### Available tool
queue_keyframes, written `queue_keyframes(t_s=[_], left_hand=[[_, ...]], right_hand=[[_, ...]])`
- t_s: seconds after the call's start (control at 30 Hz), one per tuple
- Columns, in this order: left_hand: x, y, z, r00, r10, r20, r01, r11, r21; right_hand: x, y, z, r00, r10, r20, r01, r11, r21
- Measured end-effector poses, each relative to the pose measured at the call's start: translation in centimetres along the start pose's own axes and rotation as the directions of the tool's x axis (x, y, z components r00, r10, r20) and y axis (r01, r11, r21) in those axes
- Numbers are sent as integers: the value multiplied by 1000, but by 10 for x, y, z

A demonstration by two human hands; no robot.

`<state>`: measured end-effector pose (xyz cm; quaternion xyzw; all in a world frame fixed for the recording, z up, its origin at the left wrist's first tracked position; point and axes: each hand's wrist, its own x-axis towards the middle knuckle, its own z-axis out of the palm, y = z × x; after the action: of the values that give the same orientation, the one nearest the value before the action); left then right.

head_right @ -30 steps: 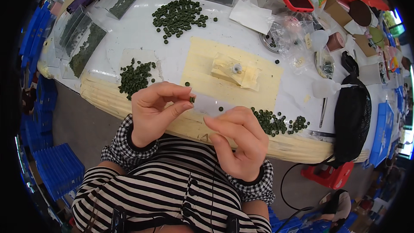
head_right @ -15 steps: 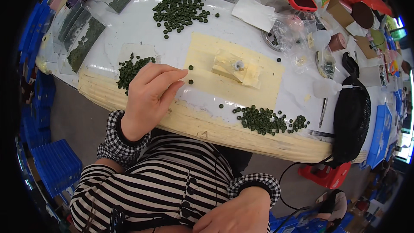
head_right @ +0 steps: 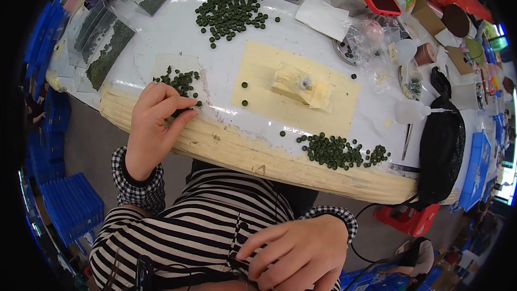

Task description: Sorting and packaging small green plastic toy parts into plastic bags.

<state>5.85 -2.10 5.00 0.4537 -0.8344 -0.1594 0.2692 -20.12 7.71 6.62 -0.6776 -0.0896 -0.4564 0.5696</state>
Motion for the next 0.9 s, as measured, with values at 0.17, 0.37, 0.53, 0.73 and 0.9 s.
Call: queue_keyframes(t_s=[0.17, 0.37, 0.53, 0.73, 0.9], left_hand=[[4, -2, 6, 998, 41, -36, -40, 999, 37], [5, -1, 10, 992, 121, -48, -115, 987, 115], [5, 0, 12, 980, 195, -48, -184, 969, 166], [6, 9, 16, 957, 275, -90, -273, 961, 36], [5, 36, 32, 968, 234, -95, -248, 804, -541]], right_hand=[[-7, 5, 0, 638, -10, -770, -766, -112, -633], [-18, 30, -10, 757, 34, -652, -618, -285, -733], [-15, 30, -9, 733, 36, -679, -643, -289, -709], [-16, 33, -5, 674, -56, -736, -738, -92, -669], [-3, 35, -3, 677, -224, -702, -714, 33, -699]])
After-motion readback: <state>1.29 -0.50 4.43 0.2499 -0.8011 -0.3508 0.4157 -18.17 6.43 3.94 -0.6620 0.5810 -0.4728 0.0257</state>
